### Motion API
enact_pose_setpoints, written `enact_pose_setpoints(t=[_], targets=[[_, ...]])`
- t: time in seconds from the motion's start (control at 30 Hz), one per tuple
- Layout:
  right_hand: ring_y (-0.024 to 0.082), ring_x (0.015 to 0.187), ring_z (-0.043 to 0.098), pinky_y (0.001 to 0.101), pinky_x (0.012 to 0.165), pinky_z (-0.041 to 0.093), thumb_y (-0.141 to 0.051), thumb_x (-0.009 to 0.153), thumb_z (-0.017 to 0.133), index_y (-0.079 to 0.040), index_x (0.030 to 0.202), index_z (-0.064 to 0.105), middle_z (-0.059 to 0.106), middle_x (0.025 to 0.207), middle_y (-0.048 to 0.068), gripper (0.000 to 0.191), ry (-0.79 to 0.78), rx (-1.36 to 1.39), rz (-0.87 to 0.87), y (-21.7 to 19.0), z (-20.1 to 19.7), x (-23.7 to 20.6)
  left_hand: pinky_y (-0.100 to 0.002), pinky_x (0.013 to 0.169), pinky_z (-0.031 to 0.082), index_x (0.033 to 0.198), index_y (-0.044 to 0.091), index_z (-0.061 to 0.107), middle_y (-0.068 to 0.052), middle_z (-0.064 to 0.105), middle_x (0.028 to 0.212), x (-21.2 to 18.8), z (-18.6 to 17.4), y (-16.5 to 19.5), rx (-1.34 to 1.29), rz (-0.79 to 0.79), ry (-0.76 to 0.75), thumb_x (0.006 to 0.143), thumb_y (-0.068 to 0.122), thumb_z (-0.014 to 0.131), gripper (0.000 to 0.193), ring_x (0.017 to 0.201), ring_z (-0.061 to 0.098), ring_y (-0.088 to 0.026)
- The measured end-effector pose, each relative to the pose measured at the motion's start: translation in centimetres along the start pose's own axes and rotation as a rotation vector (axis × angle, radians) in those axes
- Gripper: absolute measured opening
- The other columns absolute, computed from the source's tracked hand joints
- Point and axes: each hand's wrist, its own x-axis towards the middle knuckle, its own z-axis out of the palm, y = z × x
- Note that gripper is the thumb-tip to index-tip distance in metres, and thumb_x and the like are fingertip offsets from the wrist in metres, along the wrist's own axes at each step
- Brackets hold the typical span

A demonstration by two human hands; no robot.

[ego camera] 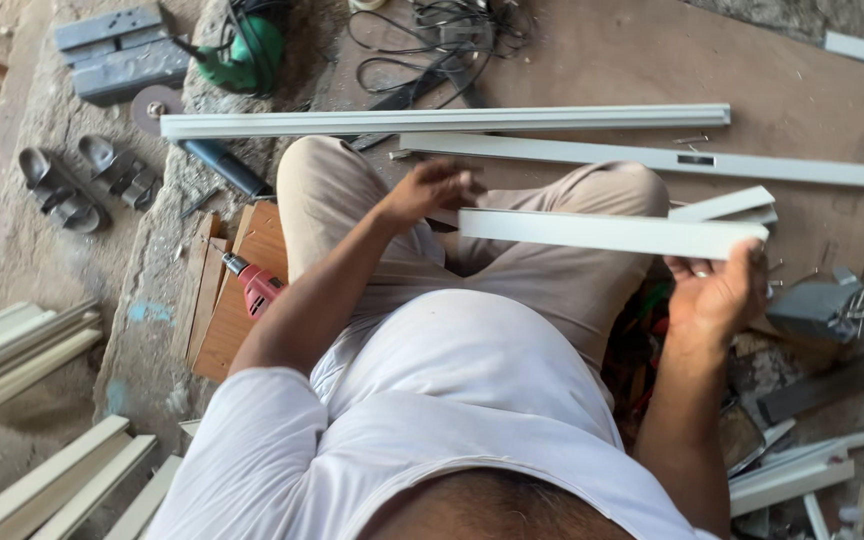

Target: The person assembles a metal frame by joining white aluminum profiles. They use a power drill to drive screws, a hammer to tap components, and pliers to adjust parts. The person also uses a pencil to mark positions and a tape measure to check dimensions.

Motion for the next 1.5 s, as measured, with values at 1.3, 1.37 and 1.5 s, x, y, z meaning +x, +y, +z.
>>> enact_pose_setpoints(t=[1.3,1.37,1.5], targets=[[0.019,0.057,0.043,0.0362,0.049,0.04,-0.063,0.088,0.061,-0.016,0.083,0.049,0.046,0.068,0.001,0.048,-0.028,0.292,0.03,-2.7,1.1,5.8,-0.057,0.097,0.038,0.124,0.005,0.06,-0.024,0.053,0.127,-6.0,-7.9,5.8,1.718,0.542,0.666,0.067,0.009,0.069,0.058,0.117,0.049,-0.044],[0.021,0.064,0.052,0.0425,0.061,0.055,-0.069,0.082,0.063,-0.017,0.091,0.049,0.048,0.069,0.002,0.055,0.091,0.319,0.034,-3.3,2.6,8.2,-0.053,0.091,0.041,0.113,0.012,0.057,-0.017,0.052,0.113,-9.6,-7.8,6.8,1.475,0.236,0.649,0.079,0.007,0.072,0.038,0.11,0.051,-0.04],[0.023,0.07,0.053,0.0444,0.066,0.055,-0.067,0.081,0.064,-0.017,0.096,0.048,0.049,0.076,0.003,0.055,0.082,0.254,0.148,-3.1,5.4,9.1,-0.049,0.085,0.038,0.109,0.016,0.058,-0.011,0.052,0.109,-19.7,-6.9,7.6,1.547,0.317,0.785,0.066,0.011,0.083,0.05,0.107,0.051,-0.035]])
